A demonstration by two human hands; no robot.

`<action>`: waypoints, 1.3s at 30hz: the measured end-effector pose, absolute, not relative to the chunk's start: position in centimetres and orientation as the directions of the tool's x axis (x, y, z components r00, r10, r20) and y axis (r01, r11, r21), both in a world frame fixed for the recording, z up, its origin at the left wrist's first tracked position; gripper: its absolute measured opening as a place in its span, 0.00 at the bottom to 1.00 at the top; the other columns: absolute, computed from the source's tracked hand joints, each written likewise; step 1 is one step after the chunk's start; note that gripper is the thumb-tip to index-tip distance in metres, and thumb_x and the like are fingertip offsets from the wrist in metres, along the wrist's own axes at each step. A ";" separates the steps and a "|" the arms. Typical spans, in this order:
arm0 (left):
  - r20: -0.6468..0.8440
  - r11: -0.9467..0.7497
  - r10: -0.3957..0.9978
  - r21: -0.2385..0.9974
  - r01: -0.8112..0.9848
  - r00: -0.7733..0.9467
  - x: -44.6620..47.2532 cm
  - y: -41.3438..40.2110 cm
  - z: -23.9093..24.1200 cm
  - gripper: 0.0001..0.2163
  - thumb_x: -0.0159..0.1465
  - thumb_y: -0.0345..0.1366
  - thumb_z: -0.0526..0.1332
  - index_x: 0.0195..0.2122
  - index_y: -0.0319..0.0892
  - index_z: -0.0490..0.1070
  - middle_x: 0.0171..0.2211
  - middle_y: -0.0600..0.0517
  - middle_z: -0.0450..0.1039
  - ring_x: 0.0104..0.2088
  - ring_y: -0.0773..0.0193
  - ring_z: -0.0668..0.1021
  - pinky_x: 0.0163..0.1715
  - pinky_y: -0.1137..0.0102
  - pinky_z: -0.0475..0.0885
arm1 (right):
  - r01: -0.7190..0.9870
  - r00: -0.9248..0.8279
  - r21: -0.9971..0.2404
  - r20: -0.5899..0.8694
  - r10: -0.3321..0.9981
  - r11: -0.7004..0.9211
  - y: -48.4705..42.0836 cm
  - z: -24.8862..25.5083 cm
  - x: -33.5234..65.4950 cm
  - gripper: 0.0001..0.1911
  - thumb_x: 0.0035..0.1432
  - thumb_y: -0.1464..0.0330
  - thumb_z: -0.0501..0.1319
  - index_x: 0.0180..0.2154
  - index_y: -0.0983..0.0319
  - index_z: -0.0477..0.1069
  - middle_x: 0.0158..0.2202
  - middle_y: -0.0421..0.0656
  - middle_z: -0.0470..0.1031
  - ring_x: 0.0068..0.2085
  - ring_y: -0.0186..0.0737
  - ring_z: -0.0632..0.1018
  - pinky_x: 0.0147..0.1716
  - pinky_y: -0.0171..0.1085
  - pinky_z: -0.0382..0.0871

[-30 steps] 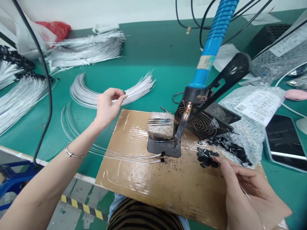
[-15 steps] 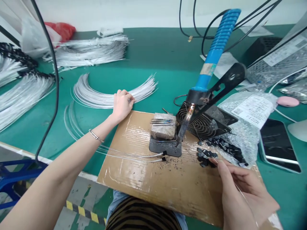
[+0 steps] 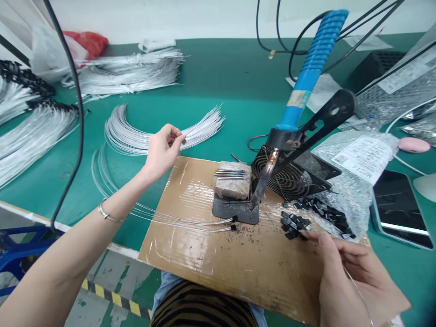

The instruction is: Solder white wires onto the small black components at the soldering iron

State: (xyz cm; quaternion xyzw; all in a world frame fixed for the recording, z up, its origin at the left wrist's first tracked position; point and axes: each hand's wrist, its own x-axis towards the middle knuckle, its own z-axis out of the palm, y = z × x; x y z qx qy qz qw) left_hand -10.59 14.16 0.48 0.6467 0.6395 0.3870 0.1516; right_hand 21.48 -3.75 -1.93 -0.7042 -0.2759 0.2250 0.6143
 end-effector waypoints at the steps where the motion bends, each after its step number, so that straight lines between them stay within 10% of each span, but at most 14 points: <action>1: 0.293 -0.136 0.949 0.705 0.696 -0.111 -10.5 13.4 1.2 0.03 0.65 0.32 0.60 0.35 0.44 0.72 0.25 0.52 0.78 0.25 0.62 0.78 0.26 0.68 0.70 | 0.128 0.737 -0.986 0.023 0.676 -0.106 -3.8 -1.9 21.7 0.21 0.49 0.54 0.79 0.32 0.61 0.76 0.30 0.42 0.81 0.33 0.40 0.81 0.39 0.38 0.74; 13: -0.330 0.116 0.840 0.885 0.452 0.430 -10.1 5.1 7.4 0.07 0.58 0.39 0.71 0.22 0.48 0.82 0.17 0.52 0.74 0.18 0.64 0.71 0.16 0.71 0.65 | 0.001 0.382 -1.000 -0.011 0.924 -0.013 -6.5 -2.6 20.0 0.13 0.63 0.59 0.71 0.34 0.63 0.83 0.24 0.42 0.77 0.23 0.38 0.78 0.21 0.34 0.70; 17: -0.323 0.148 0.844 0.907 0.394 0.427 -8.2 3.4 5.9 0.08 0.58 0.38 0.71 0.23 0.48 0.81 0.17 0.53 0.75 0.18 0.65 0.71 0.16 0.72 0.65 | -0.080 0.085 -0.992 -0.105 0.991 -0.098 -6.5 -0.9 17.4 0.12 0.65 0.61 0.68 0.33 0.62 0.83 0.23 0.40 0.75 0.21 0.34 0.75 0.20 0.31 0.69; 32: -0.361 0.223 0.838 0.911 0.347 0.408 -6.7 1.6 4.5 0.08 0.61 0.35 0.68 0.25 0.48 0.82 0.19 0.53 0.77 0.19 0.65 0.72 0.19 0.71 0.65 | -0.220 0.095 -0.907 -0.386 0.918 -0.359 -5.9 -0.1 15.3 0.13 0.58 0.63 0.74 0.26 0.61 0.77 0.19 0.34 0.70 0.18 0.27 0.68 0.19 0.28 0.62; 39: -0.391 0.195 0.813 0.881 0.431 0.431 -6.4 1.6 4.7 0.09 0.65 0.37 0.65 0.28 0.44 0.79 0.21 0.52 0.78 0.21 0.64 0.74 0.21 0.71 0.67 | -0.032 0.035 -0.987 -0.157 0.987 -0.156 -5.5 -0.9 16.1 0.12 0.65 0.66 0.69 0.28 0.60 0.75 0.22 0.34 0.68 0.23 0.28 0.68 0.23 0.28 0.61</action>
